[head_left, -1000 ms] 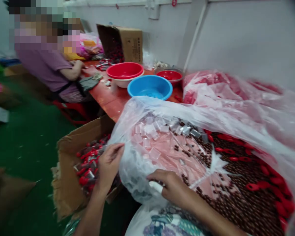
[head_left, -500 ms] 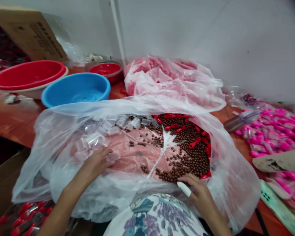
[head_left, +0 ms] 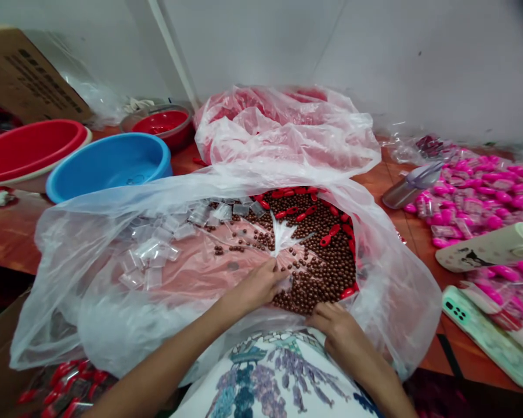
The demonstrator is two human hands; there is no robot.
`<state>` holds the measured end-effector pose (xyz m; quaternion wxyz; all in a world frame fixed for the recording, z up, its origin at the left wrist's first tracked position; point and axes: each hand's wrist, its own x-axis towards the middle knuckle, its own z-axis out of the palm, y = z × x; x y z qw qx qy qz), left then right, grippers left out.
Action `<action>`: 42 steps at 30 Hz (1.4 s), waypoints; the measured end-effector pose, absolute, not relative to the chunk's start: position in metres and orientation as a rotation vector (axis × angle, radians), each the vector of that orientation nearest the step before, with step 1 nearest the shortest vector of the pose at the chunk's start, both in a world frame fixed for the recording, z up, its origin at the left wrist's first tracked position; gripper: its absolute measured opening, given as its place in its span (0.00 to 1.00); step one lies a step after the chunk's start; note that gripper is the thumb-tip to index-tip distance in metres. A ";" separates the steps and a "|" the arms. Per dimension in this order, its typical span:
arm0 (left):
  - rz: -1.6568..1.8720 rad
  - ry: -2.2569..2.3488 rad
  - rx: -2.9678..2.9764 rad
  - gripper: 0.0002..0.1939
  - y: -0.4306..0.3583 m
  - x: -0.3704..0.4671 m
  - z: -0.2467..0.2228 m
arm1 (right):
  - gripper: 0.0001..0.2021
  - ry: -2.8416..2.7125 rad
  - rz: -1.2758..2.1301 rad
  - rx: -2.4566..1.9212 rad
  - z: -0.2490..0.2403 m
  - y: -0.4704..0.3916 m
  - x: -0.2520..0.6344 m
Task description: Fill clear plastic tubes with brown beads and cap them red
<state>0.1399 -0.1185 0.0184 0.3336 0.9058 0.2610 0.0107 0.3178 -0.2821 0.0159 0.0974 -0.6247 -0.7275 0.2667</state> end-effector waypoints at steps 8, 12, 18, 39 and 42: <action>0.032 0.609 2.179 0.21 -0.122 0.174 0.003 | 0.25 -2.112 0.722 -1.722 0.005 -0.289 0.321; 0.063 0.552 2.121 0.22 -0.128 0.190 -0.006 | 0.24 -2.105 0.641 -1.687 -0.001 -0.290 0.321; 0.180 0.571 2.041 0.25 -0.136 0.212 -0.018 | 0.26 -2.067 0.758 -1.737 0.008 -0.285 0.321; 0.485 0.760 1.854 0.21 -0.128 0.182 0.004 | 0.19 -1.184 0.894 -1.733 0.002 -0.216 0.354; 0.511 0.771 1.826 0.22 -0.127 0.174 0.002 | 0.18 -1.077 1.033 -1.643 -0.002 -0.206 0.345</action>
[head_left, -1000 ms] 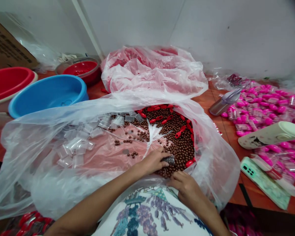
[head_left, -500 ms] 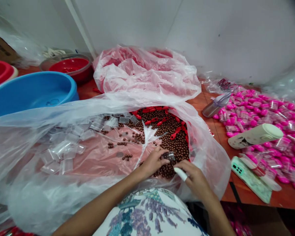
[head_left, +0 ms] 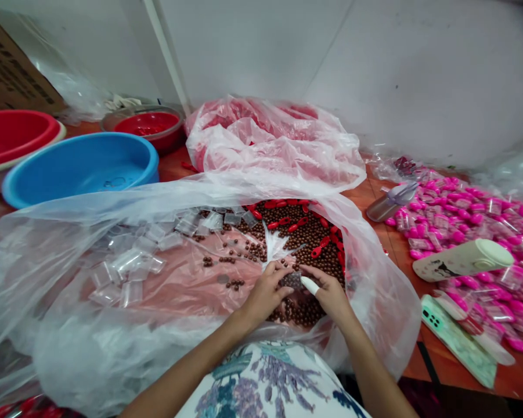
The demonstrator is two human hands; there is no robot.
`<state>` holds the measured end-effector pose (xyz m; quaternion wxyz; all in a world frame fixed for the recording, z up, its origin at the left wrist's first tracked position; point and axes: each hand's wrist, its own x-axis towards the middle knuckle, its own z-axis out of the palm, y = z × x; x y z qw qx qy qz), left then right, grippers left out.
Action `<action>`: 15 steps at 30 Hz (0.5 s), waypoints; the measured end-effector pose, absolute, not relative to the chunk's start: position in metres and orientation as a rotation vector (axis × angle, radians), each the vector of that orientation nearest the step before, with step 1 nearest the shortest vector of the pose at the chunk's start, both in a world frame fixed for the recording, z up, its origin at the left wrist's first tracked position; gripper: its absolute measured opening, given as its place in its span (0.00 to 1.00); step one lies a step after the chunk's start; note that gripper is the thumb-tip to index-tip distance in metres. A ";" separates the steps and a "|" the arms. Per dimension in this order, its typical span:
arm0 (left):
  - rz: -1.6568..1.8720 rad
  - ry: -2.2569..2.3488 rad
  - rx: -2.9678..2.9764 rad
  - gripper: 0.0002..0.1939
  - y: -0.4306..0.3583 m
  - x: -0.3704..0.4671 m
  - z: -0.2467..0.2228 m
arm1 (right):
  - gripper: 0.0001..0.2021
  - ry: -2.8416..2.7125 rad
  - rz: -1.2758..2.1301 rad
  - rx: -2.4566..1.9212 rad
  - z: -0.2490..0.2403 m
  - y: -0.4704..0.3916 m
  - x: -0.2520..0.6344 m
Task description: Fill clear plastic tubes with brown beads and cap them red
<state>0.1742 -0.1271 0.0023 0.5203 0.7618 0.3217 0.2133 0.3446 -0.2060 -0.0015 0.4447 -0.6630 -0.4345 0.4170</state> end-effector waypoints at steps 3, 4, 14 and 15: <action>0.506 0.796 1.788 0.21 -0.128 0.168 -0.001 | 0.16 -1.082 1.068 -1.596 -0.004 -0.202 0.339; 0.506 0.801 1.776 0.21 -0.128 0.167 -0.002 | 0.16 -1.098 1.059 -1.599 -0.003 -0.201 0.338; 0.552 0.852 1.644 0.18 -0.127 0.160 -0.006 | 0.21 -1.550 0.591 -1.917 0.007 -0.196 0.357; 0.560 0.861 1.622 0.18 -0.126 0.159 -0.006 | 0.23 -1.615 0.472 -1.982 0.007 -0.195 0.363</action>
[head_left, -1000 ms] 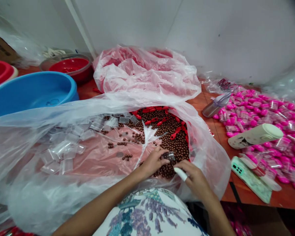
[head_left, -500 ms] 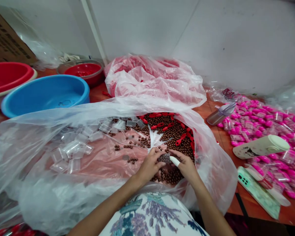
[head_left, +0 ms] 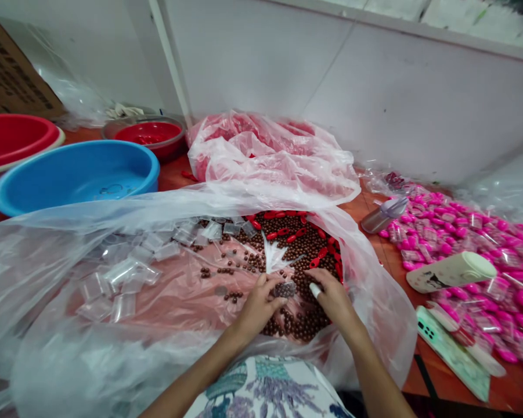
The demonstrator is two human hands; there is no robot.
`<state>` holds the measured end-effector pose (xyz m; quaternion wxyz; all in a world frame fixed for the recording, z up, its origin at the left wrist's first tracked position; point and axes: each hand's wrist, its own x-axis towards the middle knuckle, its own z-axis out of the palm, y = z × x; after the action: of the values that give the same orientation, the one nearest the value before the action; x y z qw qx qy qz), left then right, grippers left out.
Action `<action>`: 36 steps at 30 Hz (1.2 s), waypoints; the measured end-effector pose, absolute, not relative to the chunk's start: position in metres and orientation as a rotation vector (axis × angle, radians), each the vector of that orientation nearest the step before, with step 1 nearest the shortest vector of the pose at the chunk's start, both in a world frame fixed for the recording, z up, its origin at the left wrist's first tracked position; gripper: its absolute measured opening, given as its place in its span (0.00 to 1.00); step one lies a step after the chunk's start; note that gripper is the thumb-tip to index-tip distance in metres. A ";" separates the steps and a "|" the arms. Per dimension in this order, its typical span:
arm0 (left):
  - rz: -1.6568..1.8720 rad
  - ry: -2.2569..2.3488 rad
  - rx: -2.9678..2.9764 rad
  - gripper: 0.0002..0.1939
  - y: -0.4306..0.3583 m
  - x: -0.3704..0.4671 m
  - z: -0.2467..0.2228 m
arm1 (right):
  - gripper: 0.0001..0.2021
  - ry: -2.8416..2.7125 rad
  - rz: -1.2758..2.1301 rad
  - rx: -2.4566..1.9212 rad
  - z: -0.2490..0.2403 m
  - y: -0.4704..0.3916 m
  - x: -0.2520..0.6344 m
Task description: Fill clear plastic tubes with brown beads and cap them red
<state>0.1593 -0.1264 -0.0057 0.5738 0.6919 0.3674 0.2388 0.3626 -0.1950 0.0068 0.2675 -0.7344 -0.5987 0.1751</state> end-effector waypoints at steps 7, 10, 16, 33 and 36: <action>0.587 0.859 1.520 0.18 -0.127 0.152 -0.001 | 0.28 -1.843 0.061 -2.115 0.001 -0.177 0.388; 0.606 0.880 1.569 0.18 -0.127 0.147 0.004 | 0.25 -1.923 -0.059 -2.099 0.003 -0.172 0.389; 0.650 0.887 1.607 0.19 -0.126 0.141 0.005 | 0.13 -1.722 0.427 -1.874 0.022 -0.181 0.355; 0.661 0.897 1.492 0.18 -0.129 0.141 -0.003 | 0.17 -1.231 0.934 -1.560 0.013 -0.194 0.325; 0.673 0.898 1.472 0.19 -0.133 0.143 0.000 | 0.20 -1.166 1.032 -1.522 0.011 -0.195 0.316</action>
<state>0.1434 -0.1327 0.0001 0.6013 0.6354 0.3877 0.2906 0.3160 -0.1945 0.0108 0.4637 -0.6192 -0.4747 0.4199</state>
